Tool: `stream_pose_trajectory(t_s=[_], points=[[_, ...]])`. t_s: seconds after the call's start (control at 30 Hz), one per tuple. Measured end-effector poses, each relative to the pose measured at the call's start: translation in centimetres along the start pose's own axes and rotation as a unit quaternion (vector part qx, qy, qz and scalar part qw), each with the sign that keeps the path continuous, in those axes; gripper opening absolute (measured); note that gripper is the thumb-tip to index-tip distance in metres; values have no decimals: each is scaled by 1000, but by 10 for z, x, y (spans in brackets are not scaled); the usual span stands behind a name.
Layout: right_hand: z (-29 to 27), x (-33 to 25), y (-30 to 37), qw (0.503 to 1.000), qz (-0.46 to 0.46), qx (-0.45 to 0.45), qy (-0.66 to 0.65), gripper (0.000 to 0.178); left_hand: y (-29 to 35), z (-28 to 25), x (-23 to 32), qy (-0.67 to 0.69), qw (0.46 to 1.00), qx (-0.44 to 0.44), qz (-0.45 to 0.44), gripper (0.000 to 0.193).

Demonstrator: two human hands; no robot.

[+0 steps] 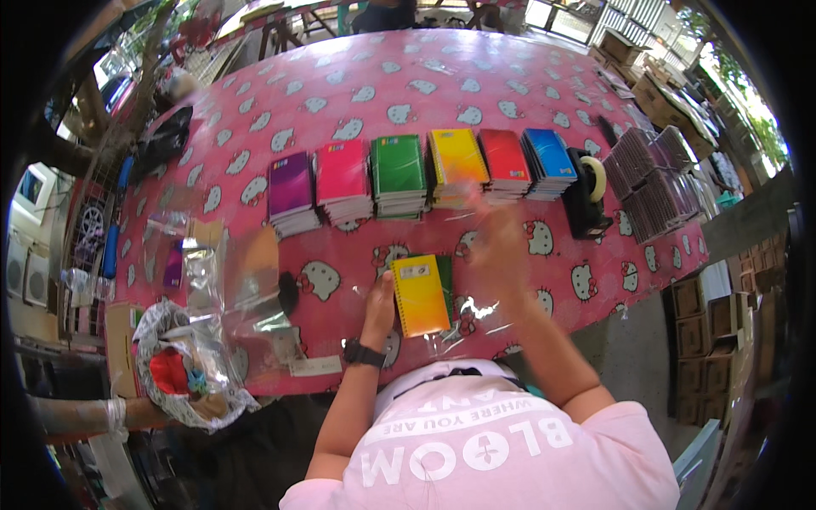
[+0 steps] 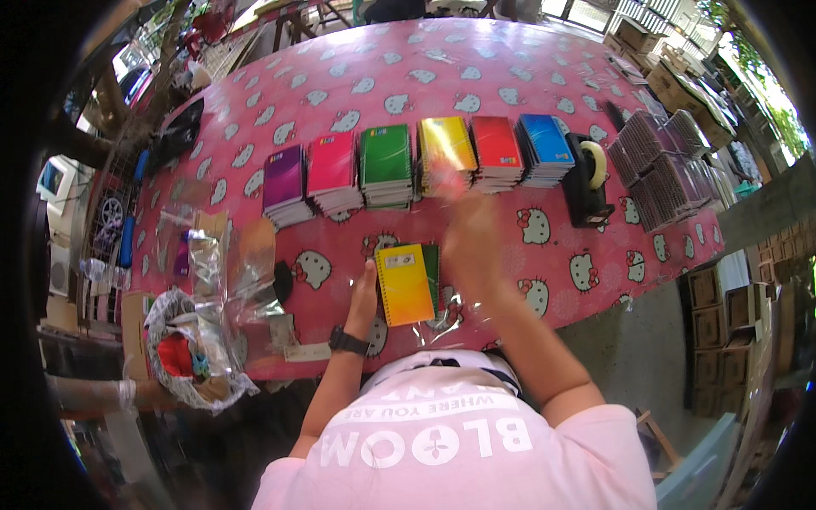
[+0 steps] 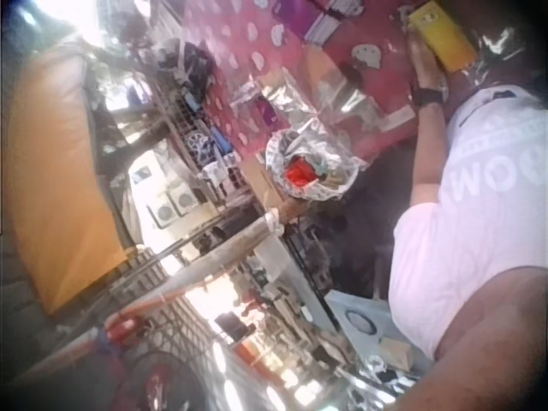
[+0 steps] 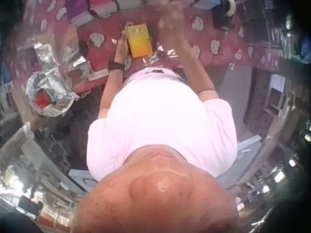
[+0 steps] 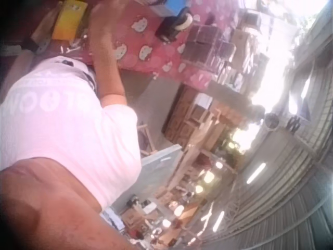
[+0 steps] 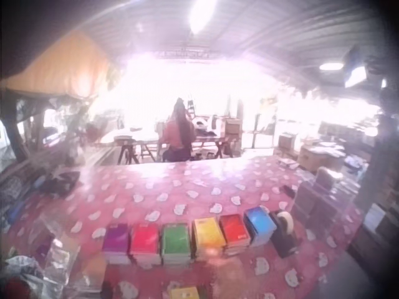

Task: The person repeatedly picks up small spiral-bound notebooks from stacks on a pink Hello Kitty table, places them into clear plastic bags, and seals them with tape. The person handles notebooks of various colors one at a time, folding the bag edges and applying tape to close each package.

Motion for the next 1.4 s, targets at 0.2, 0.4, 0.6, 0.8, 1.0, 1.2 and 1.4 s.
stream_pose_trajectory(t_s=[0.2,0.4,0.6,0.8,1.0,1.2,1.4], points=[[94,-36,66,877,-18,-409,-253,44,7,19,28,37,998,-43,-12,43],[-8,269,-37,949,299,77,63,37,3,23,21,-4,999,-39,-26,41],[40,337,-41,892,398,-120,179,58,7,15,21,8,999,-40,-17,41],[-4,287,-59,953,245,176,19,40,6,21,24,43,997,-57,-19,42],[-10,-12,17,995,-88,32,-44,25,5,7,13,13,998,-42,-44,49],[57,-51,94,920,-93,-257,-280,56,14,35,28,-22,985,-120,-123,47],[58,46,102,778,295,-167,-529,68,43,53,94,74,992,-89,57,75]])
Point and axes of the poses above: each hand's wrist, its own y-axis away from the middle knuckle, its own z-axis out of the palm, x = y × z, the point moved 10 cm from there along -y, towards the middle knuckle, and after that the axes turned 8 degrees about y, right-handed, at the moved point
